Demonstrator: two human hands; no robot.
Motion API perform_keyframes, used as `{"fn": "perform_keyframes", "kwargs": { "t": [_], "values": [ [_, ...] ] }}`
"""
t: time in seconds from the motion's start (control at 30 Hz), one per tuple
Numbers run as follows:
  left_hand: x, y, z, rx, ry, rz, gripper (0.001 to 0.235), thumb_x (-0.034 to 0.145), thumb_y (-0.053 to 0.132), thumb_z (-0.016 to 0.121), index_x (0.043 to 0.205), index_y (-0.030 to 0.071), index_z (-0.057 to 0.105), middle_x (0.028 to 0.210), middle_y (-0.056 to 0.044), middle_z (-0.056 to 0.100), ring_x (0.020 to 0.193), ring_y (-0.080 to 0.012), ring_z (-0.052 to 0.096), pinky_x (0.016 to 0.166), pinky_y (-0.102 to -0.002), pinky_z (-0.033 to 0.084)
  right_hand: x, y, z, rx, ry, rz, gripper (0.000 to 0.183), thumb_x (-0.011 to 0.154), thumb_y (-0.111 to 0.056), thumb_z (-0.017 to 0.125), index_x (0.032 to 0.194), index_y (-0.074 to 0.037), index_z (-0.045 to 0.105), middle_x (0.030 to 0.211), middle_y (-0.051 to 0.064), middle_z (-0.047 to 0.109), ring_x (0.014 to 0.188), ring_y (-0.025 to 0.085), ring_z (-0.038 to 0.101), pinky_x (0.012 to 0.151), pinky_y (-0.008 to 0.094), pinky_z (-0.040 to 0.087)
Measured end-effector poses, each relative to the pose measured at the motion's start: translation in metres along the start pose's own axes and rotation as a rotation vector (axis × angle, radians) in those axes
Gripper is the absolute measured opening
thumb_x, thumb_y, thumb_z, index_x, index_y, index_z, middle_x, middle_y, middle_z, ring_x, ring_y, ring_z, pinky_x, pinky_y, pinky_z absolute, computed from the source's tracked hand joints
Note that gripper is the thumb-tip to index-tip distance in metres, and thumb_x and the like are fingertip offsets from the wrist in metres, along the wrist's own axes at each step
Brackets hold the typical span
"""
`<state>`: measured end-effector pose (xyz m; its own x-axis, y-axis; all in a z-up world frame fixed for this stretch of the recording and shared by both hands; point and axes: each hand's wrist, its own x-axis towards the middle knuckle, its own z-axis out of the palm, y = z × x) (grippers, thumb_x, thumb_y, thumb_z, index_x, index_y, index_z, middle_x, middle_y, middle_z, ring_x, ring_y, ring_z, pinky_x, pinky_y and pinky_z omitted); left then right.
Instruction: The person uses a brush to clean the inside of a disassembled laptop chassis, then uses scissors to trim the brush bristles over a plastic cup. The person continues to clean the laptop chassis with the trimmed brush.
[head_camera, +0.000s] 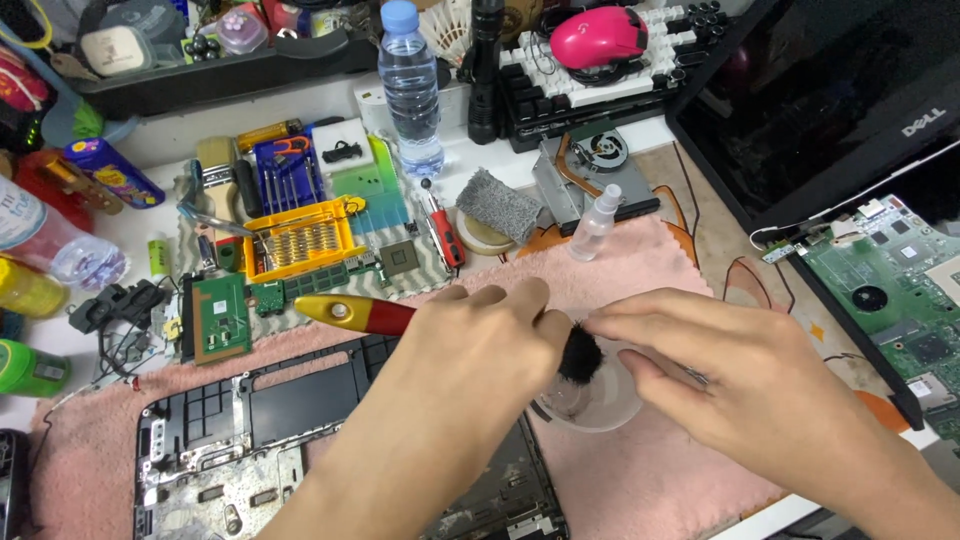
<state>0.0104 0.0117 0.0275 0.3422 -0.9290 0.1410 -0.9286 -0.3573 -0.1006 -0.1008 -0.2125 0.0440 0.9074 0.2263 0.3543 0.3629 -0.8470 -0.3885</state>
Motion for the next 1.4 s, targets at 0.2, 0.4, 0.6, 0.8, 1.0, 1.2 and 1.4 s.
{"fn": "perform_keyframes", "kwargs": {
  "t": [0.2,0.4,0.6,0.8,1.0,1.2,1.4],
  "values": [
    [-0.005,-0.005,-0.009,-0.109,-0.014,-0.041,0.042,0.086,0.024,0.090,0.121,0.016,0.068,0.108,-0.004,0.070,0.078,-0.0333,0.078,0.056,-0.048,0.060,-0.010,0.004,0.003,0.046,0.059,0.080,0.034,0.095,-0.010,0.079,0.127,-0.018,0.088,0.115,-0.005,0.091,0.095,0.008,0.085,0.087,0.026,0.063],
    [-0.003,-0.007,-0.015,-0.144,-0.208,-0.177,0.045,0.113,0.055,0.082,0.120,0.020,0.055,0.091,-0.002,0.074,0.071,-0.0399,0.079,0.053,-0.051,0.059,-0.033,0.008,-0.002,-0.011,0.121,0.273,0.023,0.097,-0.016,0.078,0.116,-0.021,0.091,0.111,-0.010,0.092,0.097,0.006,0.085,0.077,0.025,0.065],
    [0.009,-0.005,-0.039,-0.281,-0.474,-0.307,0.049,0.116,0.059,0.076,0.132,0.022,0.048,0.084,-0.005,0.078,0.079,-0.0429,0.076,0.067,-0.052,0.059,-0.105,0.080,0.012,-0.197,-0.196,0.900,0.022,0.100,-0.030,0.076,0.115,-0.033,0.091,0.108,-0.019,0.094,0.085,0.010,0.088,0.087,0.029,0.069],
    [0.005,-0.004,-0.034,-0.633,-0.496,-0.438,0.050,0.114,0.060,0.067,0.150,0.028,0.052,0.116,-0.012,0.084,0.104,-0.0394,0.082,0.081,-0.052,0.061,-0.131,0.096,0.033,-0.230,-0.327,0.998,0.032,0.102,-0.030,0.073,0.133,-0.035,0.082,0.131,-0.017,0.081,0.116,0.016,0.084,0.091,0.042,0.068],
    [0.010,-0.014,-0.019,-0.599,-0.463,-0.500,0.029,0.110,0.048,0.069,0.130,0.027,0.065,0.082,-0.011,0.083,0.074,-0.0358,0.079,0.069,-0.051,0.055,-0.115,0.083,0.024,-0.282,-0.451,1.029,0.037,0.106,-0.032,0.069,0.144,-0.035,0.068,0.132,-0.008,0.070,0.106,0.018,0.083,0.076,0.045,0.069],
    [0.004,-0.017,-0.009,-0.689,-0.311,-0.432,0.026,0.110,0.041,0.073,0.121,0.018,0.072,0.112,-0.007,0.076,0.089,-0.0378,0.080,0.077,-0.054,0.059,-0.129,0.099,0.038,-0.382,-0.501,0.942,0.035,0.104,-0.026,0.068,0.139,-0.032,0.069,0.122,-0.006,0.076,0.113,0.023,0.081,0.084,0.049,0.069],
    [0.009,-0.011,0.003,-0.702,-0.352,-0.517,0.034,0.109,0.040,0.078,0.121,0.013,0.061,0.118,-0.010,0.070,0.097,-0.0369,0.077,0.083,-0.048,0.059,-0.138,0.093,0.033,-0.466,-0.472,0.874,0.014,0.101,-0.029,0.072,0.113,-0.022,0.072,0.106,-0.005,0.077,0.101,0.024,0.082,0.086,0.047,0.069]
  ]
}}
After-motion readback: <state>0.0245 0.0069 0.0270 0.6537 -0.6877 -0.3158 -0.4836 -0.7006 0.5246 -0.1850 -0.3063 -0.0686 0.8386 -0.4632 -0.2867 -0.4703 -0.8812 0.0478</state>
